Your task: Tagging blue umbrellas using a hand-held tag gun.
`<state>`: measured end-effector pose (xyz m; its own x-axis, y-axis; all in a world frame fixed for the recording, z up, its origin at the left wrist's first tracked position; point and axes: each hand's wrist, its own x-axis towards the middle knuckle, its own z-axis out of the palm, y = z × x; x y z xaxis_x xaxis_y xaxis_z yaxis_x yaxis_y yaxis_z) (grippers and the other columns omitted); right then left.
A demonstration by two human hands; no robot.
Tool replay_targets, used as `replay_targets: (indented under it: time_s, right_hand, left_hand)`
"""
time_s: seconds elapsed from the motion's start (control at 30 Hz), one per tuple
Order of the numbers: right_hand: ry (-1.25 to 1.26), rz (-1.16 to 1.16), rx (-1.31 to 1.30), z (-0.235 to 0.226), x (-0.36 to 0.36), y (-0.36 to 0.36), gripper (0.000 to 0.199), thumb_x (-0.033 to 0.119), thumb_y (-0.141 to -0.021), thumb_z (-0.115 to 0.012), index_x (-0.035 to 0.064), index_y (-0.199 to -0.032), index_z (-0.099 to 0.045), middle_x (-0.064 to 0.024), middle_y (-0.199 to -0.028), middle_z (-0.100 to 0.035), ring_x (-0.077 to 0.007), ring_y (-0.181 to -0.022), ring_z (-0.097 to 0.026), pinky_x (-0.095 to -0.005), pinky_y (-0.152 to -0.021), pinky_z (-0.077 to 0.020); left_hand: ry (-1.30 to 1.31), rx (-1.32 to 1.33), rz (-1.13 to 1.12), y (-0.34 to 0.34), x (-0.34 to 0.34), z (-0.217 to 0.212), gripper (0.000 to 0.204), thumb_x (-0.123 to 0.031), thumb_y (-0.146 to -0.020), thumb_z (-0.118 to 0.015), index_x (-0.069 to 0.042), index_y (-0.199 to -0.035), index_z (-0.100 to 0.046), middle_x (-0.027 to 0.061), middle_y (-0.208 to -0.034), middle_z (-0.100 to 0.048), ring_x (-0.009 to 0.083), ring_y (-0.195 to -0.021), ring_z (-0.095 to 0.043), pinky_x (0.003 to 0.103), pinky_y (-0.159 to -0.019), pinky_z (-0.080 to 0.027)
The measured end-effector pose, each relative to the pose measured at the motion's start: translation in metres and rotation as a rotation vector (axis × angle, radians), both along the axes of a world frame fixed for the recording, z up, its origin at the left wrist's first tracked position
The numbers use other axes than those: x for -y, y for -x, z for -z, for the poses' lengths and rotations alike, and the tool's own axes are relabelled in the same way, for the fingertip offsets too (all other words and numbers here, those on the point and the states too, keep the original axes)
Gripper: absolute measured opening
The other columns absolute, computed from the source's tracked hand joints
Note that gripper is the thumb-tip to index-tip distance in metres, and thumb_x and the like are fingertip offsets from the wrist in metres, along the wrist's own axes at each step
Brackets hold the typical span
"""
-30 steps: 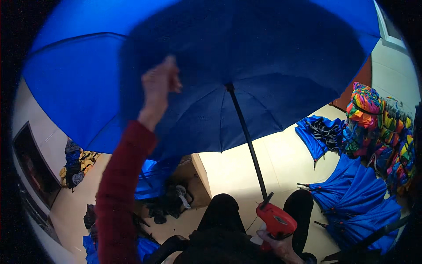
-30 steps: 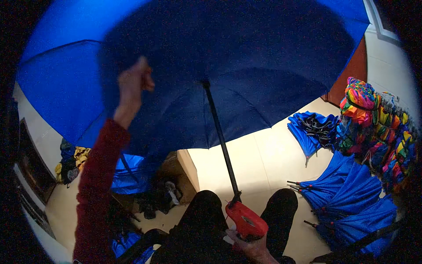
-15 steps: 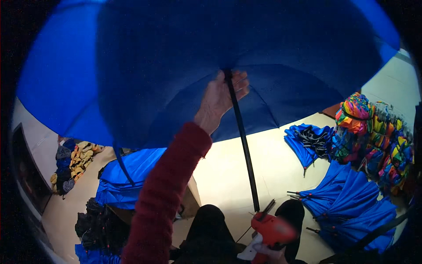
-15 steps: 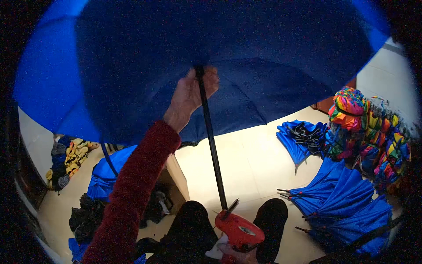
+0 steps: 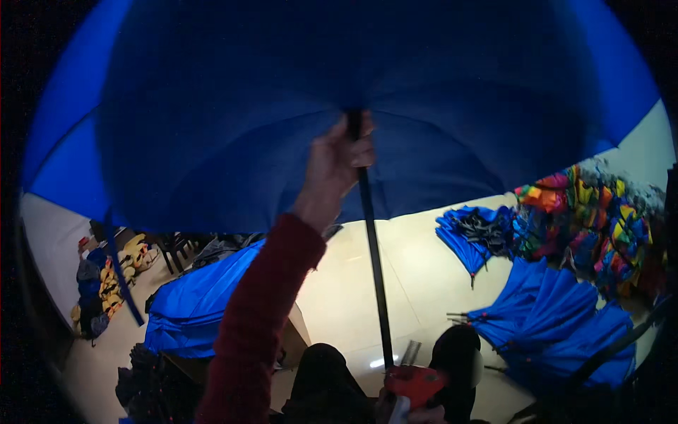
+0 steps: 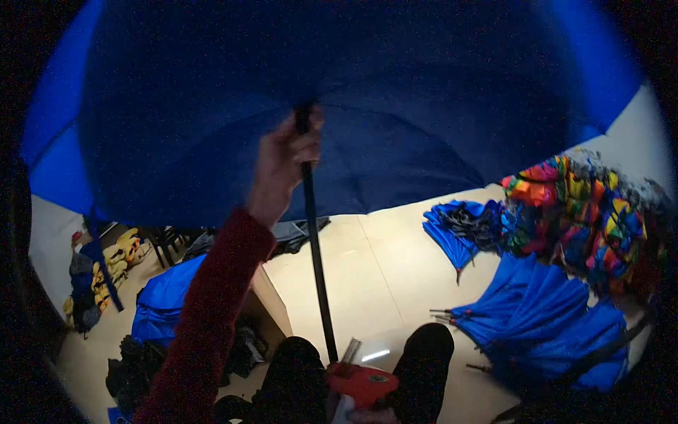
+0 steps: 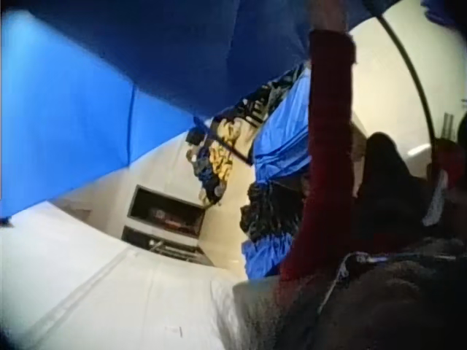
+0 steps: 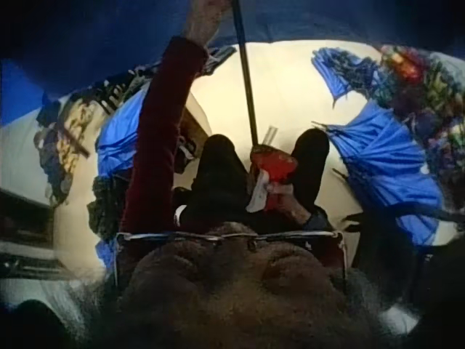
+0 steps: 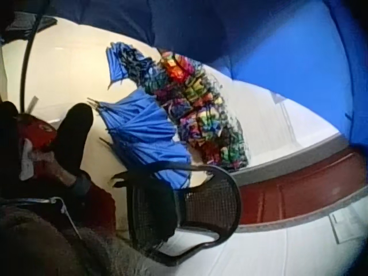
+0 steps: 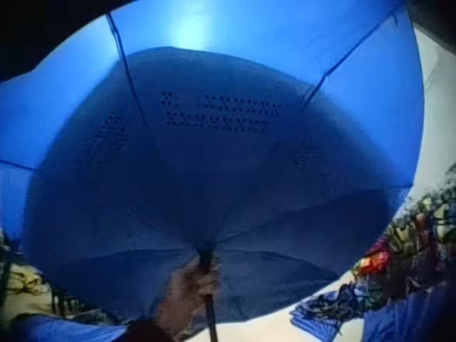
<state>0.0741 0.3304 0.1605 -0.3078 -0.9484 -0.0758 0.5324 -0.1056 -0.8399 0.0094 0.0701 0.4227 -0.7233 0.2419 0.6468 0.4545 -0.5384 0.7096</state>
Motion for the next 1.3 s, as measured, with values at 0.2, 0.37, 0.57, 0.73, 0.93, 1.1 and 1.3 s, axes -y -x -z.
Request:
replay_targets:
  time_s: [0.2, 0.37, 0.57, 0.73, 0.93, 1.1, 1.3]
  right_hand:
    - [0.114, -0.137, -0.195, 0.015, -0.014, 0.011, 0.061, 0.005, -0.067, -0.073, 0.0090, -0.121, -0.045, -0.0063, -0.099, -0.059, -0.0196, -0.096, -0.054, -0.0358, -0.085, -0.0442]
    - [-0.089, -0.296, -0.122, -0.016, -0.011, 0.054, 0.064, 0.019, -0.069, -0.075, 0.0040, -0.122, -0.042, -0.0077, -0.110, -0.055, -0.0185, -0.103, -0.051, -0.0337, -0.089, -0.0435]
    - [-0.009, -0.167, -0.256, -0.045, -0.008, 0.085, 0.052, 0.020, -0.071, -0.074, 0.0049, -0.114, -0.050, -0.0047, -0.096, -0.060, -0.0126, -0.087, -0.055, -0.0302, -0.079, -0.0466]
    - [-0.095, -0.128, -0.302, -0.052, -0.026, 0.077, 0.037, 0.017, -0.072, -0.072, 0.0041, -0.103, -0.057, -0.0023, -0.083, -0.061, -0.0090, -0.076, -0.055, -0.0251, -0.070, -0.0468]
    - [0.022, -0.038, -0.338, -0.023, -0.029, 0.066, 0.026, 0.013, -0.072, -0.072, 0.0034, -0.092, -0.059, 0.0006, -0.073, -0.059, -0.0065, -0.066, -0.052, -0.0216, -0.063, -0.0434]
    - [0.010, 0.028, -0.290, -0.014, -0.029, 0.058, 0.024, 0.012, -0.071, -0.072, 0.0030, -0.088, -0.059, 0.0014, -0.069, -0.057, -0.0059, -0.064, -0.050, -0.0219, -0.059, -0.0412]
    - [0.041, -0.080, -0.281, 0.011, -0.027, 0.055, 0.028, 0.014, -0.070, -0.074, 0.0023, -0.090, -0.058, 0.0005, -0.068, -0.056, -0.0058, -0.063, -0.049, -0.0222, -0.060, -0.0414]
  left_hand:
    - [-0.011, 0.075, -0.407, 0.000, 0.040, 0.024, 0.027, -0.021, -0.089, -0.046, 0.002, -0.102, -0.049, 0.0056, -0.080, -0.053, 0.0076, -0.051, -0.037, 0.019, -0.044, -0.031]
    - [-0.070, 0.338, -0.477, 0.058, 0.062, 0.046, 0.025, -0.021, -0.089, -0.046, 0.001, -0.100, -0.049, 0.0053, -0.079, -0.053, 0.0099, -0.053, -0.041, 0.021, -0.047, -0.034]
    - [0.049, 0.616, -0.474, 0.048, 0.037, 0.142, 0.027, -0.029, -0.091, -0.043, -0.006, -0.099, -0.053, 0.0059, -0.083, -0.058, 0.0151, -0.073, -0.057, 0.030, -0.067, -0.047]
    - [0.178, 1.155, -0.351, -0.034, -0.051, 0.203, 0.029, -0.032, -0.090, -0.045, -0.005, -0.097, -0.053, 0.0090, -0.089, -0.060, 0.0174, -0.083, -0.059, 0.032, -0.076, -0.048]
    - [-0.017, 1.533, -0.195, -0.106, -0.073, 0.279, 0.031, -0.033, -0.088, -0.049, -0.004, -0.097, -0.052, 0.0078, -0.089, -0.060, 0.0191, -0.084, -0.059, 0.032, -0.079, -0.047]
    - [-0.090, 1.577, 0.047, -0.109, -0.061, 0.330, 0.039, -0.039, -0.084, -0.054, -0.005, -0.103, -0.050, 0.0074, -0.091, -0.059, 0.0198, -0.082, -0.059, 0.034, -0.078, -0.048]
    - [-0.288, 1.667, -0.164, -0.070, -0.065, 0.383, 0.042, -0.039, -0.080, -0.059, -0.010, -0.107, -0.045, 0.0073, -0.083, -0.053, 0.0214, -0.067, -0.056, 0.034, -0.063, -0.050]
